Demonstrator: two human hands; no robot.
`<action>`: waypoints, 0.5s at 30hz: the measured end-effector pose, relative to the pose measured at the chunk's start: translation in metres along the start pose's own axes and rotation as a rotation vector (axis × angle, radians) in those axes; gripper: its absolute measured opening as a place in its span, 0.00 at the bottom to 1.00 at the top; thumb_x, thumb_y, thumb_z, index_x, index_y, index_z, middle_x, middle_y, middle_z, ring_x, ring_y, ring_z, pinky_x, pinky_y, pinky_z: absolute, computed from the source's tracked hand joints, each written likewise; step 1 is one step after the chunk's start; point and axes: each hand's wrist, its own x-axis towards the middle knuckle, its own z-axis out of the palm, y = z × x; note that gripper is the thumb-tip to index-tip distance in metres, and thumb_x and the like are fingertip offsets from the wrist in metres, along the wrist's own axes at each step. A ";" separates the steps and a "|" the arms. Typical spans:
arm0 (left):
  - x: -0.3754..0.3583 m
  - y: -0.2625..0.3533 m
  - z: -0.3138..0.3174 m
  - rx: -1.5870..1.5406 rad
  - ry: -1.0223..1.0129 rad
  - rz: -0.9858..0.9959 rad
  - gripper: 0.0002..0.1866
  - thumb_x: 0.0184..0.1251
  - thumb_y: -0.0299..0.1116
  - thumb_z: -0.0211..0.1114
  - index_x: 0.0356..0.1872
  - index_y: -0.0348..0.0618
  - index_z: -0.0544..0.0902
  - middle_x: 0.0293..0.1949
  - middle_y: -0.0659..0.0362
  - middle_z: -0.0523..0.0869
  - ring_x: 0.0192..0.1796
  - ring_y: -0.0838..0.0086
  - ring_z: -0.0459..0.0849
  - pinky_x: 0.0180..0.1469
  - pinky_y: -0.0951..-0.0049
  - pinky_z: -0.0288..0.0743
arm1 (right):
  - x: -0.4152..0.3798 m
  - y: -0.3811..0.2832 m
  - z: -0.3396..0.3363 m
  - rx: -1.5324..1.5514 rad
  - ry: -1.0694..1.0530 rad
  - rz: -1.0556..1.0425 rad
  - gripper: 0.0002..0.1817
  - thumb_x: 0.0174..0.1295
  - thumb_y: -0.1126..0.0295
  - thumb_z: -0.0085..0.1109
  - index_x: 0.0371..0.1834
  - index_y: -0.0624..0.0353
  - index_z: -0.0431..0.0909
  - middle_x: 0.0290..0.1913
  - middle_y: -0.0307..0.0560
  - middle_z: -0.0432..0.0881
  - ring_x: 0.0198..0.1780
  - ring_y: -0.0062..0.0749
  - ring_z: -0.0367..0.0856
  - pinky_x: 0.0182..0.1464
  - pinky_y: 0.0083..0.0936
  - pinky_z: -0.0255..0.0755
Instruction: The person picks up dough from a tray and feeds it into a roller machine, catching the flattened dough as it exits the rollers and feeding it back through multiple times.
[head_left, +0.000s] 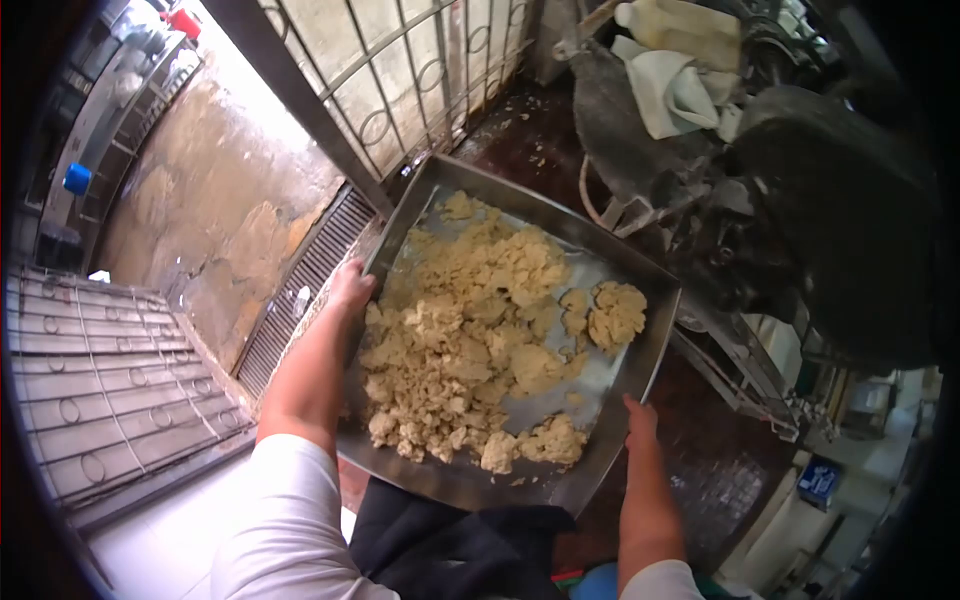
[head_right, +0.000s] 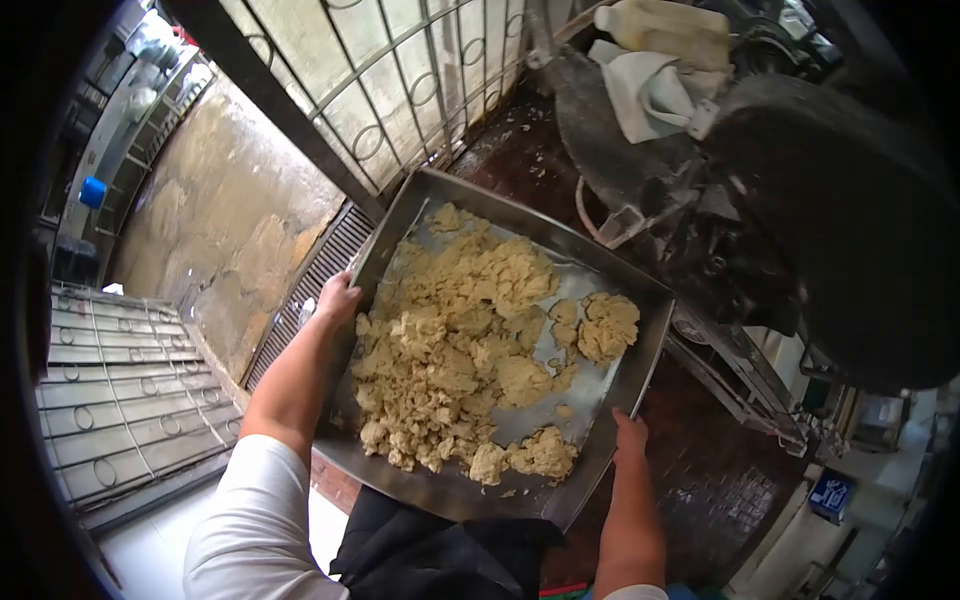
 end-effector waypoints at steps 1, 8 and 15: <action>-0.008 -0.007 0.004 -0.004 0.005 0.012 0.13 0.51 0.36 0.60 0.34 0.38 0.83 0.36 0.43 0.85 0.43 0.53 0.84 0.47 0.60 0.76 | 0.000 -0.007 -0.003 0.009 0.004 -0.009 0.21 0.55 0.65 0.67 0.50 0.61 0.77 0.41 0.46 0.81 0.38 0.37 0.81 0.39 0.34 0.75; -0.044 -0.042 0.007 -0.190 -0.043 0.008 0.09 0.48 0.31 0.59 0.30 0.37 0.80 0.21 0.52 0.80 0.26 0.69 0.77 0.32 0.66 0.71 | -0.078 -0.049 -0.028 -0.143 0.178 -0.031 0.20 0.58 0.54 0.67 0.41 0.61 0.81 0.28 0.36 0.75 0.29 0.23 0.70 0.32 0.28 0.65; -0.135 0.079 0.041 -0.350 -0.128 0.022 0.08 0.48 0.29 0.58 0.26 0.35 0.80 0.20 0.57 0.79 0.25 0.73 0.77 0.29 0.70 0.70 | -0.092 -0.048 -0.152 -0.155 0.254 0.044 0.24 0.57 0.50 0.67 0.44 0.60 0.81 0.30 0.37 0.75 0.30 0.23 0.70 0.33 0.26 0.64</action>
